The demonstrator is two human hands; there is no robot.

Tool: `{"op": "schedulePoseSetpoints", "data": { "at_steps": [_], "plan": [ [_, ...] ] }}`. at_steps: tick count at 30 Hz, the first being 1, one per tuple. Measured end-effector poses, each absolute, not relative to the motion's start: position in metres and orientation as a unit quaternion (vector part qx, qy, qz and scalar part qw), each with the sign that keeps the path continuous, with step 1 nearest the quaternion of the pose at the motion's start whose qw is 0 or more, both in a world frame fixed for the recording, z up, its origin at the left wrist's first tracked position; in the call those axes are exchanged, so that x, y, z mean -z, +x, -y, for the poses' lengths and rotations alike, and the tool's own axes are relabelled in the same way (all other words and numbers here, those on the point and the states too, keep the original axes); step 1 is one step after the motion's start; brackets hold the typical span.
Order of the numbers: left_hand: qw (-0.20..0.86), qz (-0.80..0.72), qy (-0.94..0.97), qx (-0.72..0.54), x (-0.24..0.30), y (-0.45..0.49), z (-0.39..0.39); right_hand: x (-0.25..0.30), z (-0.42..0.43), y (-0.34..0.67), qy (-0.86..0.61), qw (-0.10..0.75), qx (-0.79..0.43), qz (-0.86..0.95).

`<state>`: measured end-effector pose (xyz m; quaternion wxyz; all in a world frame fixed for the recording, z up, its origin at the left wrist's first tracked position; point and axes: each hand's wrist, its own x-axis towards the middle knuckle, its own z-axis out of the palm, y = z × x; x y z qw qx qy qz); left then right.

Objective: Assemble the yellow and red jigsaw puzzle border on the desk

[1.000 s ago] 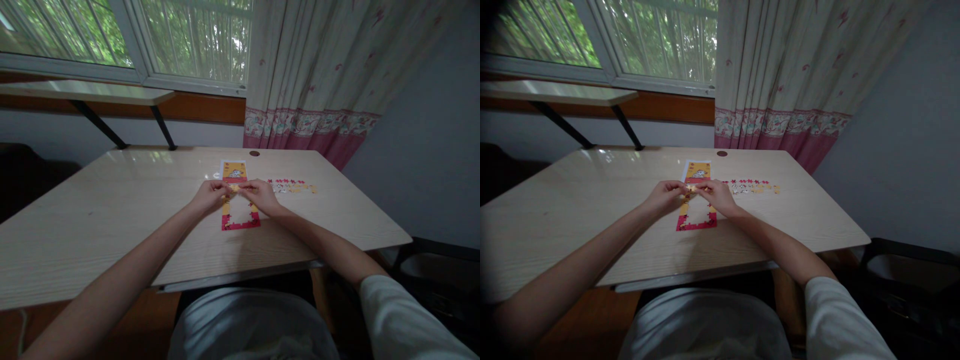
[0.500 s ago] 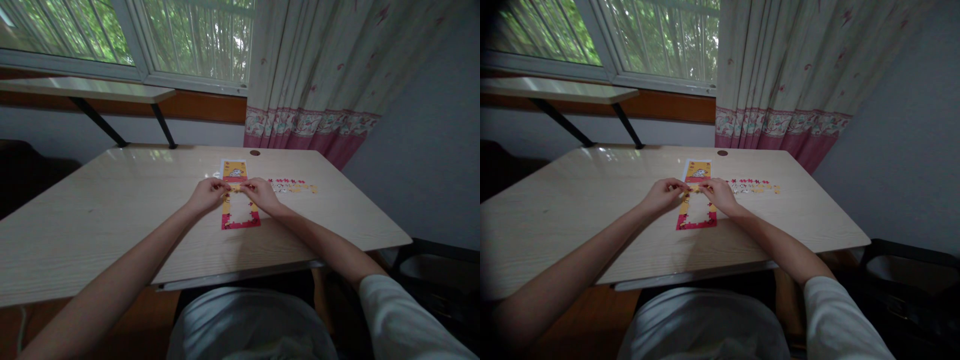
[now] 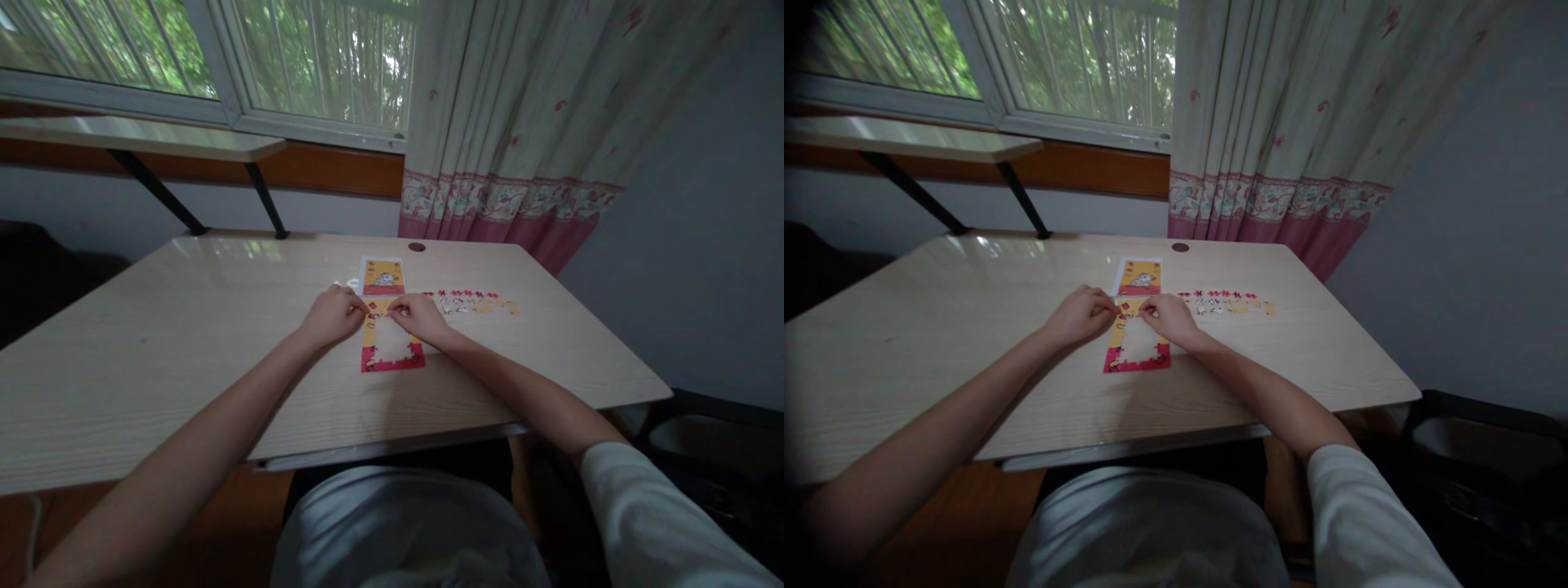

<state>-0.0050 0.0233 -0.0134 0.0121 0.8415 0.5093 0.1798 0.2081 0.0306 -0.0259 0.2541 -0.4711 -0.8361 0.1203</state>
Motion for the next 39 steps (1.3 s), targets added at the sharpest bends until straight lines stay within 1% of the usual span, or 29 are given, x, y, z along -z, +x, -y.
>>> {"op": "schedulePoseSetpoints", "data": {
  "at_steps": [13,18,23,34,39],
  "plan": [
    [0.009,-0.451,0.868,-0.208,0.0124,-0.0037,-0.0221,0.0327,-0.0329,0.2055,-0.462,0.260,-0.094,0.843],
    [0.002,-0.434,0.880,-0.192,0.0125,-0.0036,-0.0221,0.0333,-0.0326,0.2058,-0.463,0.252,-0.084,0.846],
    [-0.013,-0.433,0.884,-0.176,0.0110,-0.0035,-0.0201,0.0333,-0.0309,0.2063,-0.448,0.263,-0.079,0.851],
    [-0.016,-0.438,0.886,-0.151,0.0111,-0.0026,-0.0179,0.0302,-0.0257,0.2050,-0.434,0.228,-0.038,0.871],
    [-0.010,-0.434,0.886,-0.161,0.0126,-0.0034,-0.0189,0.0304,-0.0257,0.2047,-0.433,0.224,-0.036,0.872]
  ]
}}
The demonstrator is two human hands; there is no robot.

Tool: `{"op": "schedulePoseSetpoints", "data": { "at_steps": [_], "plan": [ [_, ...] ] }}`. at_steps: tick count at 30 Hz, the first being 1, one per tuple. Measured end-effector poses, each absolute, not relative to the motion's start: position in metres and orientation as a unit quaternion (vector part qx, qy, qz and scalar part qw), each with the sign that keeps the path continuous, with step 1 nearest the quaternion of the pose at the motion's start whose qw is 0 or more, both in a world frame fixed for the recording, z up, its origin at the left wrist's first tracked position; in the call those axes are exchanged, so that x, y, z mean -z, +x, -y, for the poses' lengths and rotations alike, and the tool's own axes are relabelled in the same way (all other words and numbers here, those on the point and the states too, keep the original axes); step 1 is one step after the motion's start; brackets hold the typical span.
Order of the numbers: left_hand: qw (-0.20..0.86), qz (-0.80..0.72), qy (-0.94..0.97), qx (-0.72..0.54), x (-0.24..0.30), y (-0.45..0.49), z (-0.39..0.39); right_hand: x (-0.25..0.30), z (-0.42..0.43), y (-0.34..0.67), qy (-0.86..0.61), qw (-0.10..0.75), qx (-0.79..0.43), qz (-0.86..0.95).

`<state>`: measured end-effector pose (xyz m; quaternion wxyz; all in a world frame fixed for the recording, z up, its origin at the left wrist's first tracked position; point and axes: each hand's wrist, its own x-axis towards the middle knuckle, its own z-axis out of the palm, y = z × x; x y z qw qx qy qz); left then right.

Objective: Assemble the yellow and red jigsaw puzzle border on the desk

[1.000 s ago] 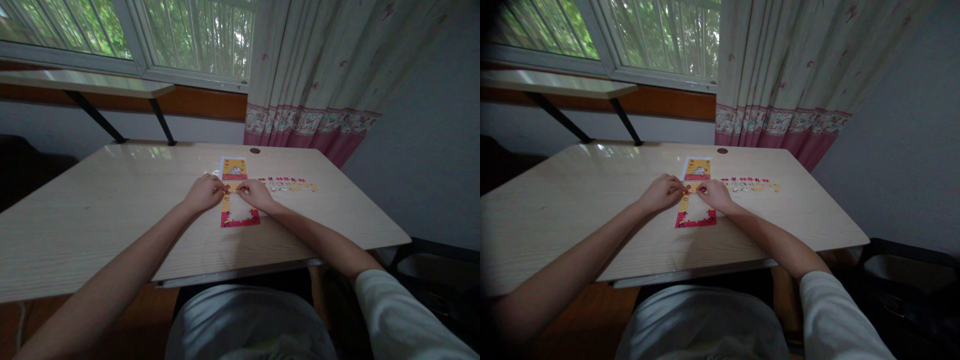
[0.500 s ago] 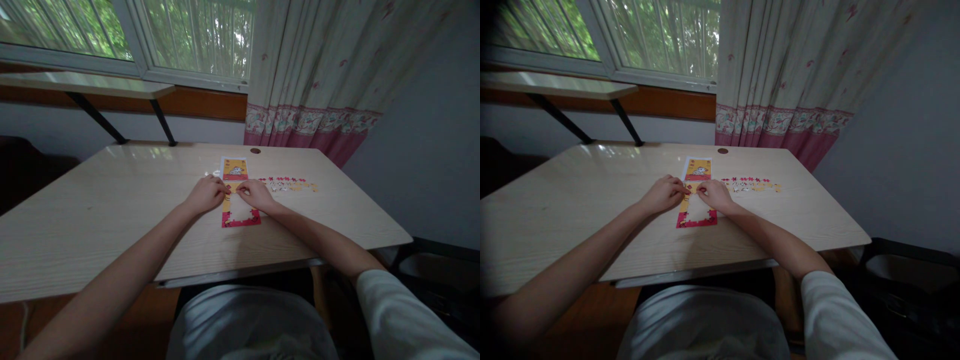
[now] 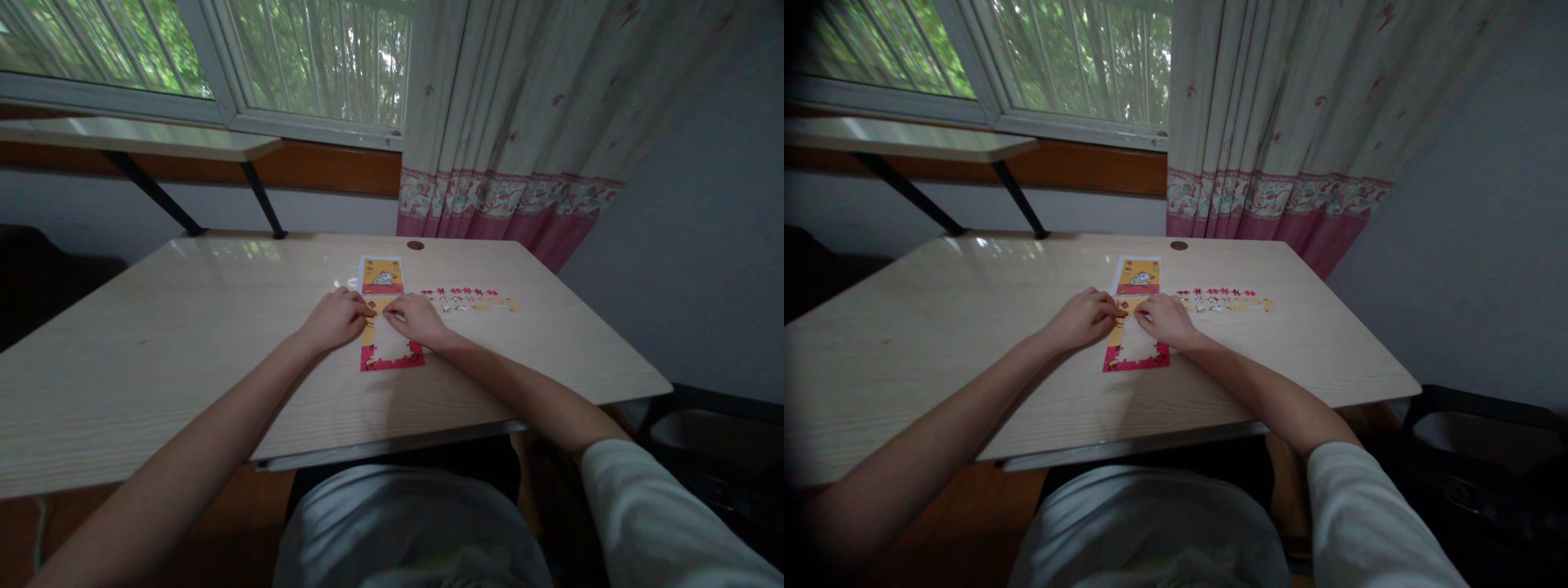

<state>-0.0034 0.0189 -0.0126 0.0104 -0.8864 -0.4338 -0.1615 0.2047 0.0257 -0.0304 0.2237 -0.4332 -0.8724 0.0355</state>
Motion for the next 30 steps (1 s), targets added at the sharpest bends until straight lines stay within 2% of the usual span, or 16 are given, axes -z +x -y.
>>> {"op": "schedulePoseSetpoints", "data": {
  "at_steps": [10,17,30],
  "plan": [
    [-0.023,0.467,-0.870,0.157,0.017,-0.003,-0.023,0.031,-0.025,0.205,-0.434,0.216,-0.033,0.874],
    [-0.048,0.429,-0.881,0.196,0.017,-0.011,-0.025,0.032,-0.026,0.205,-0.433,0.214,-0.031,0.875],
    [-0.015,0.411,-0.893,0.181,0.012,-0.013,-0.023,0.032,-0.025,0.206,-0.426,0.230,-0.039,0.874]
  ]
}}
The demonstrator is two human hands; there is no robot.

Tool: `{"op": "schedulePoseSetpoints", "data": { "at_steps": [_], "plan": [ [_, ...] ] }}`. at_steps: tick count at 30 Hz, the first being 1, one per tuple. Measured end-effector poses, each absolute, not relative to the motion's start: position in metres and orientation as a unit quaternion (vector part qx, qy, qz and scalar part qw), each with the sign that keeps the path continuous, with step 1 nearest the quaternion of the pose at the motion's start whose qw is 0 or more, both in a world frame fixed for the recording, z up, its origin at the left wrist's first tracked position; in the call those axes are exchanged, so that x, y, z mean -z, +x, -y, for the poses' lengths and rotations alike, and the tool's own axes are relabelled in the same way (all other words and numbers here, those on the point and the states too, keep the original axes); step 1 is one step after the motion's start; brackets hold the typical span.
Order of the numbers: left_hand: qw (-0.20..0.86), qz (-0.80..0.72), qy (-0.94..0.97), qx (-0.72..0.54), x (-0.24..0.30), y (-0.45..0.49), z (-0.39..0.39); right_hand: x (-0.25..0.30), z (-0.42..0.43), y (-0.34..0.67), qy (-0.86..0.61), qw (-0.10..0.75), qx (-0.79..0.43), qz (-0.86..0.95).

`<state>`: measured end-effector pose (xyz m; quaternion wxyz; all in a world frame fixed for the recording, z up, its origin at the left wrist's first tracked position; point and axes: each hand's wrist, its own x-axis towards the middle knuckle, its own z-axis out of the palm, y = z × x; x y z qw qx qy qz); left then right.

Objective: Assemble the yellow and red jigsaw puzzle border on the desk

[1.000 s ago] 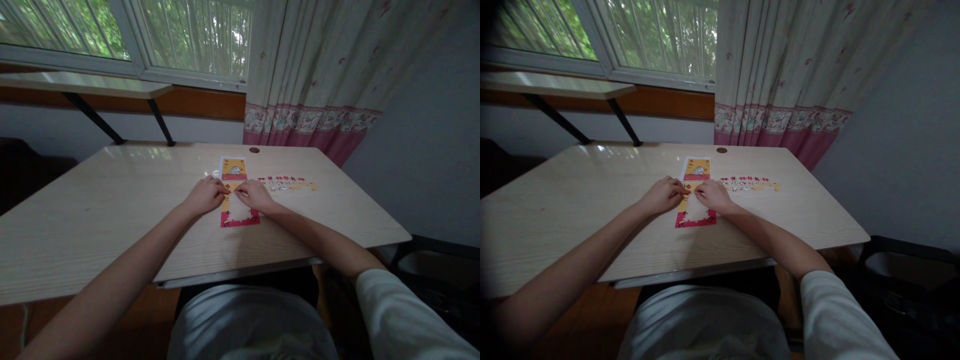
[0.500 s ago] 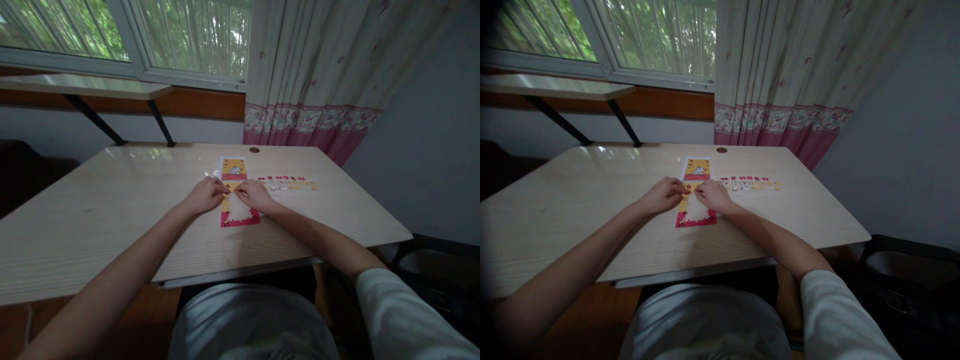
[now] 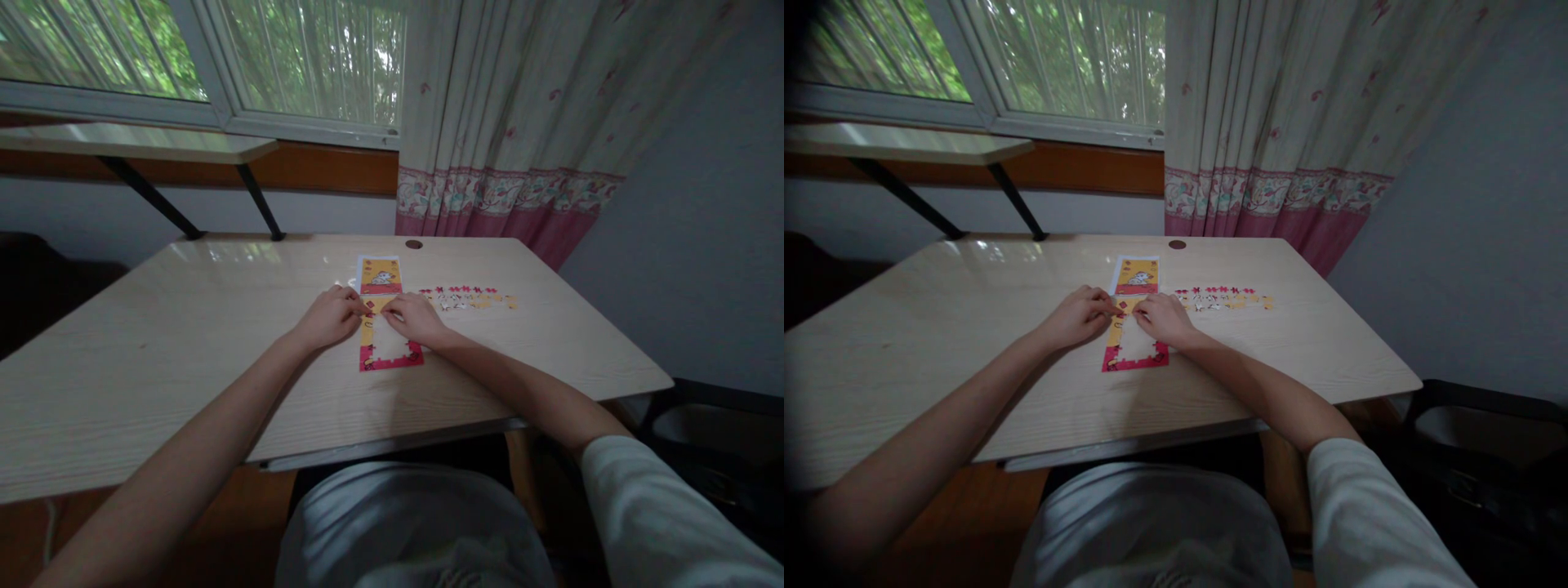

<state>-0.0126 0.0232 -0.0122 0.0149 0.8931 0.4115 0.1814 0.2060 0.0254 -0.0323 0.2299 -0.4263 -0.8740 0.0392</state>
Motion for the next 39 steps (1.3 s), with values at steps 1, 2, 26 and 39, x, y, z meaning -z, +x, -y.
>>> {"op": "schedulePoseSetpoints", "data": {
  "at_steps": [1,2,26,39],
  "plan": [
    [0.009,-0.411,0.895,-0.175,0.012,-0.012,-0.022,0.032,-0.025,0.206,-0.425,0.230,-0.040,0.875],
    [0.000,-0.413,0.896,-0.167,0.011,-0.012,-0.021,0.032,-0.025,0.206,-0.424,0.231,-0.041,0.875],
    [-0.050,-0.382,0.914,-0.124,0.012,-0.007,-0.021,0.034,-0.027,0.205,-0.427,0.219,-0.036,0.876],
    [-0.001,-0.393,0.909,-0.142,0.013,-0.017,-0.029,0.033,-0.024,0.208,-0.390,0.215,-0.033,0.895]
  ]
}}
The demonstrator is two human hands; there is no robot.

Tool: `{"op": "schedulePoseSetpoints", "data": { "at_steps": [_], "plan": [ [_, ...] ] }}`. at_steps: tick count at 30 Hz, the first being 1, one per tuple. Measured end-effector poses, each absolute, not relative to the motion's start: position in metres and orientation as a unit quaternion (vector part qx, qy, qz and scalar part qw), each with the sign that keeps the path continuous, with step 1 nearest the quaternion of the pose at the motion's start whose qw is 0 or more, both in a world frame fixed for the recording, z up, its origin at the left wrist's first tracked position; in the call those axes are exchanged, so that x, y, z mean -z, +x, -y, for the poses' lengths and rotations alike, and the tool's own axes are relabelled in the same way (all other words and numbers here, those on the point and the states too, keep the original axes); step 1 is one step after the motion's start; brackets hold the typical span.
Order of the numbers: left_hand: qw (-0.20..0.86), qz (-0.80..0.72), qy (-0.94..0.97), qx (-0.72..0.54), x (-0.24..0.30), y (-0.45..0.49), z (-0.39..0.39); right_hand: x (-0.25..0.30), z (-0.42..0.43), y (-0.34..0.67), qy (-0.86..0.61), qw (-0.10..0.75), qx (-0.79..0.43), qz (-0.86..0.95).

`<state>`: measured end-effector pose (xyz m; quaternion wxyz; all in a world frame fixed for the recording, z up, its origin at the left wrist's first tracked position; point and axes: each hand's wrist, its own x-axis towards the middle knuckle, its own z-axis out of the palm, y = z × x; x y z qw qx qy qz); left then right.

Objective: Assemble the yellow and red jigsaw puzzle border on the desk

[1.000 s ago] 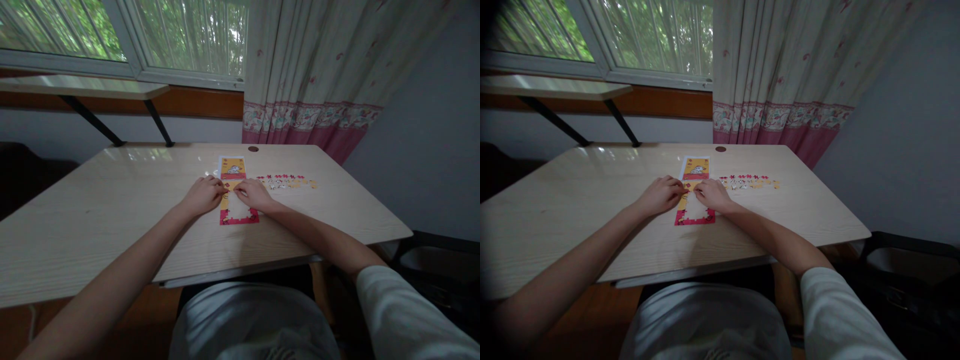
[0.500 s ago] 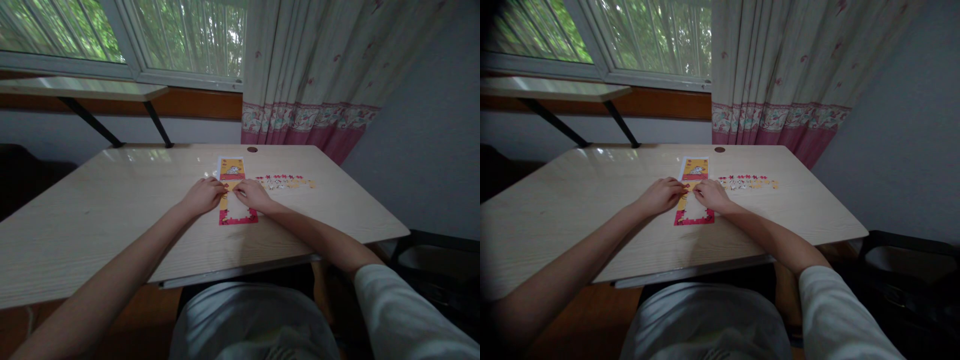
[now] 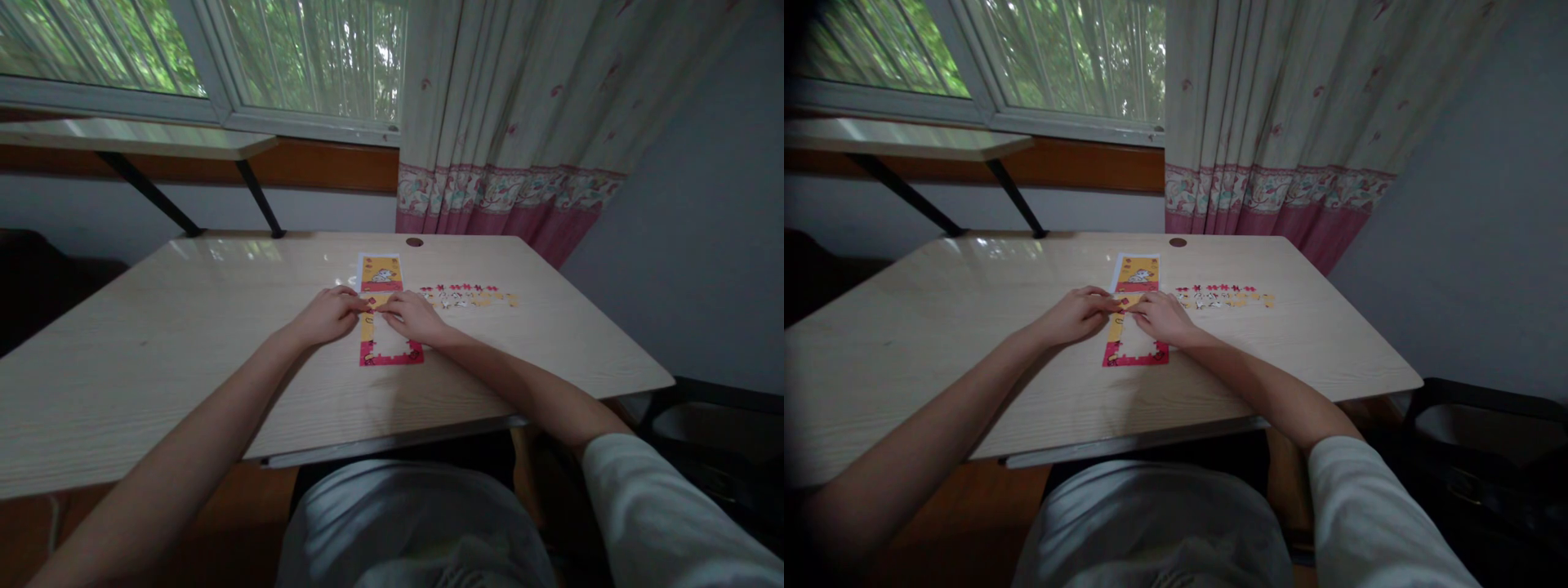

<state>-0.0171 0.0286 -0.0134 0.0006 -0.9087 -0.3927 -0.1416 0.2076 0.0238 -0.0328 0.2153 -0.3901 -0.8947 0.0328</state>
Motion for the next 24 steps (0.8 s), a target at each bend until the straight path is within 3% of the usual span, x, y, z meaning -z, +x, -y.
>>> {"op": "schedulePoseSetpoints", "data": {
  "at_steps": [24],
  "plan": [
    [0.003,0.381,-0.915,0.131,0.0120,-0.0132,-0.0232,0.0278,-0.0223,0.2136,-0.411,0.200,-0.018,0.889]
  ]
}}
